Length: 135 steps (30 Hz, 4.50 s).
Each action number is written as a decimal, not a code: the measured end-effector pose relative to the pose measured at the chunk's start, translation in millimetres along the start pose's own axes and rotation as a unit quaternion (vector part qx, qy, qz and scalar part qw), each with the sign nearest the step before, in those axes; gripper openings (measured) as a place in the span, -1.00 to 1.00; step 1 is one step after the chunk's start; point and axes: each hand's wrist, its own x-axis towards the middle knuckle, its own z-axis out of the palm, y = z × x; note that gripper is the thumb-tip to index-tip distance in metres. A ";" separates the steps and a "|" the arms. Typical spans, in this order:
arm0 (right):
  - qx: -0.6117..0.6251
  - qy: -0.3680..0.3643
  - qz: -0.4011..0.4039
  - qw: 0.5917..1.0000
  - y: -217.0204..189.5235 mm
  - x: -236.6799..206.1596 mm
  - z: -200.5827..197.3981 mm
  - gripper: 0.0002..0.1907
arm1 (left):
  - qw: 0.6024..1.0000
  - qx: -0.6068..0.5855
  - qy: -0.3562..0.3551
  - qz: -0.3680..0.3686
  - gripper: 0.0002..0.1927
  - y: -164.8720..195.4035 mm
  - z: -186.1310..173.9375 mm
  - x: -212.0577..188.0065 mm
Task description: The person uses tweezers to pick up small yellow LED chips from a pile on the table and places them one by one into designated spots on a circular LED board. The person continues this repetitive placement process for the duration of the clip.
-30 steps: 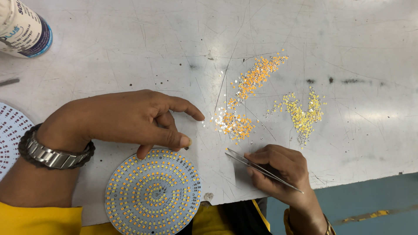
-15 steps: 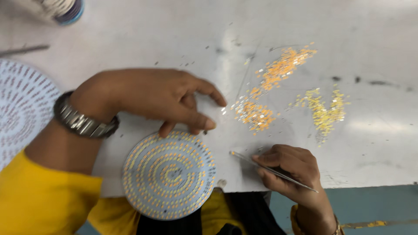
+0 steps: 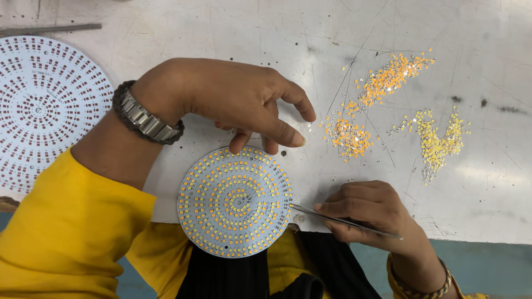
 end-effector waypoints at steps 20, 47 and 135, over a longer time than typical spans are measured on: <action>-0.082 0.265 0.235 0.931 -2.5 -36.3 9.4 -0.85 | 0.999 -0.034 -0.027 -0.027 -0.24 2.1 -1.2 1.1; -0.021 0.100 0.057 0.993 0.3 -20.3 4.2 -0.82 | 0.999 -0.031 -0.024 0.008 -0.29 -2.0 -3.8 1.0; -0.047 0.029 0.087 0.995 -32.1 15.4 35.4 -0.52 | 0.671 -0.597 0.434 0.060 -0.38 -249.8 245.1 -139.4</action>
